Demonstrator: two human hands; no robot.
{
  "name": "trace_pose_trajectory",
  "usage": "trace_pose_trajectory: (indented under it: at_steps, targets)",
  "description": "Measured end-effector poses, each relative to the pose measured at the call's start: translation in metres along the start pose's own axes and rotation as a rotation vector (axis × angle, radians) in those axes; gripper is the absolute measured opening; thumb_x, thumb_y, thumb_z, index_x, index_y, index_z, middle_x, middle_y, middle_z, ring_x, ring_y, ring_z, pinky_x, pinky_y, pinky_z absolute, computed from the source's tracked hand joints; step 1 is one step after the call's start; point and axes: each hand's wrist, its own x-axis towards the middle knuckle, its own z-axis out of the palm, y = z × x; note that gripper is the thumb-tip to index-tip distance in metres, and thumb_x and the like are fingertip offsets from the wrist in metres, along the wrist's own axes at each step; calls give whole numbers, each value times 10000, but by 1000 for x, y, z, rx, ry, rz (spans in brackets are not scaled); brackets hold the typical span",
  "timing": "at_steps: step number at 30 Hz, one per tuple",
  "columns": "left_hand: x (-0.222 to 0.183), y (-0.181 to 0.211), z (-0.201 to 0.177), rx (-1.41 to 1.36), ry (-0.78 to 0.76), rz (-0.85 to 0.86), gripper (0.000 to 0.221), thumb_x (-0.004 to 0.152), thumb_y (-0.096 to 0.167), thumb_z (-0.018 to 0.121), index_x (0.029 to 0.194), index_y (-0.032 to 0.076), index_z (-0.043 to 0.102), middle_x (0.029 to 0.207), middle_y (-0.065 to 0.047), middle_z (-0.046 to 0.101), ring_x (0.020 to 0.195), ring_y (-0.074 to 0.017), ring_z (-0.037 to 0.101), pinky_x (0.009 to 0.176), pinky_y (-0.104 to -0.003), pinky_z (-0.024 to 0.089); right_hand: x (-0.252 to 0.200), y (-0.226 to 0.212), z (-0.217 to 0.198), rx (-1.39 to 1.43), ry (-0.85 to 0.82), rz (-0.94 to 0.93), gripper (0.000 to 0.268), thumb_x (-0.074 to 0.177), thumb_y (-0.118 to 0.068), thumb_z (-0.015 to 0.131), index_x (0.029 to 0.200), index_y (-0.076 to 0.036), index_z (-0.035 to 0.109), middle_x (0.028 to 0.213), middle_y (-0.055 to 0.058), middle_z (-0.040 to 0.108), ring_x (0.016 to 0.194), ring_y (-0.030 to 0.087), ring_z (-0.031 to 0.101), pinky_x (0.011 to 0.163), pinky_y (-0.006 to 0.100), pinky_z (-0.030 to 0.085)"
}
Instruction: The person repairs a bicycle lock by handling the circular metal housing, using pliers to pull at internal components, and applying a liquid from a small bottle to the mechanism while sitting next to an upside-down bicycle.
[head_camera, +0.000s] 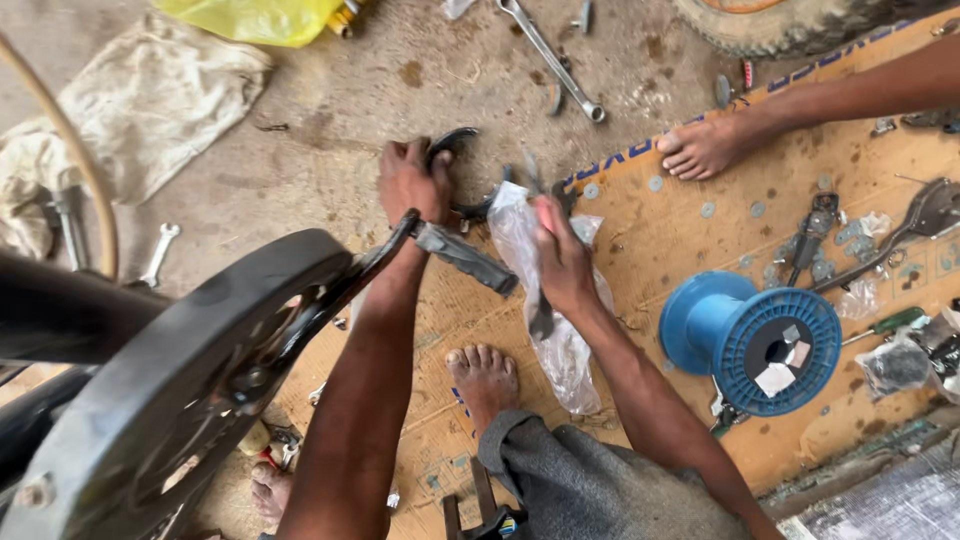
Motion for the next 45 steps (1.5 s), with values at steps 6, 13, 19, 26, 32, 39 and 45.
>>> trace_pose_trajectory:
  at_steps: [6,13,19,26,32,39,45]
  targets:
    - [37,10,-2,10,-167,-407,362,841,382,825,943,42,752,934,-154,703,851,-327,693,779,-486,528,64,-36,5,-151,14,-464,508,1112,-147,499,1599,-47,394,1263,200,686,1019,331,721,877,442,575]
    - [45,21,-15,-77,-315,-608,365,798,361,874,919,36,761,859,-132,769,771,-252,718,755,-442,549,102,-3,10,-477,-282,-96,463,1142,-268,462,1602,-280,411,896,149,660,672,265,620,565,422,549]
    - [44,14,-3,-69,-268,-554,219,834,247,817,933,58,769,893,-122,772,775,-239,721,749,-416,561,111,-1,17,-615,-151,-403,534,1122,-293,443,1628,-139,371,838,157,640,571,232,551,473,395,533]
    - [34,24,-14,-117,-278,-549,355,828,359,820,921,27,736,908,-176,748,830,-314,705,794,-455,547,105,-25,6,-584,-291,-70,357,1114,-314,428,1340,-164,661,991,173,664,698,265,661,604,432,585]
    - [40,21,-10,-70,-249,-485,388,821,394,793,928,23,755,958,-209,752,938,-398,712,855,-502,547,105,-43,-3,-213,-62,-178,381,1055,-261,577,1389,-77,600,1130,241,708,1057,420,683,856,478,562]
    - [40,-12,16,-64,-264,-264,371,879,379,747,1062,57,755,1004,-221,746,924,-405,713,791,-485,574,85,9,5,-51,184,-248,362,1066,-230,605,1381,-55,633,1153,180,744,1024,295,720,860,396,559]
    - [-23,-40,8,-499,-395,-230,410,796,200,708,1159,10,733,972,-167,798,882,-269,772,811,-405,601,52,52,7,104,143,227,361,1074,-285,613,1334,-50,699,968,176,714,843,173,625,750,323,506]
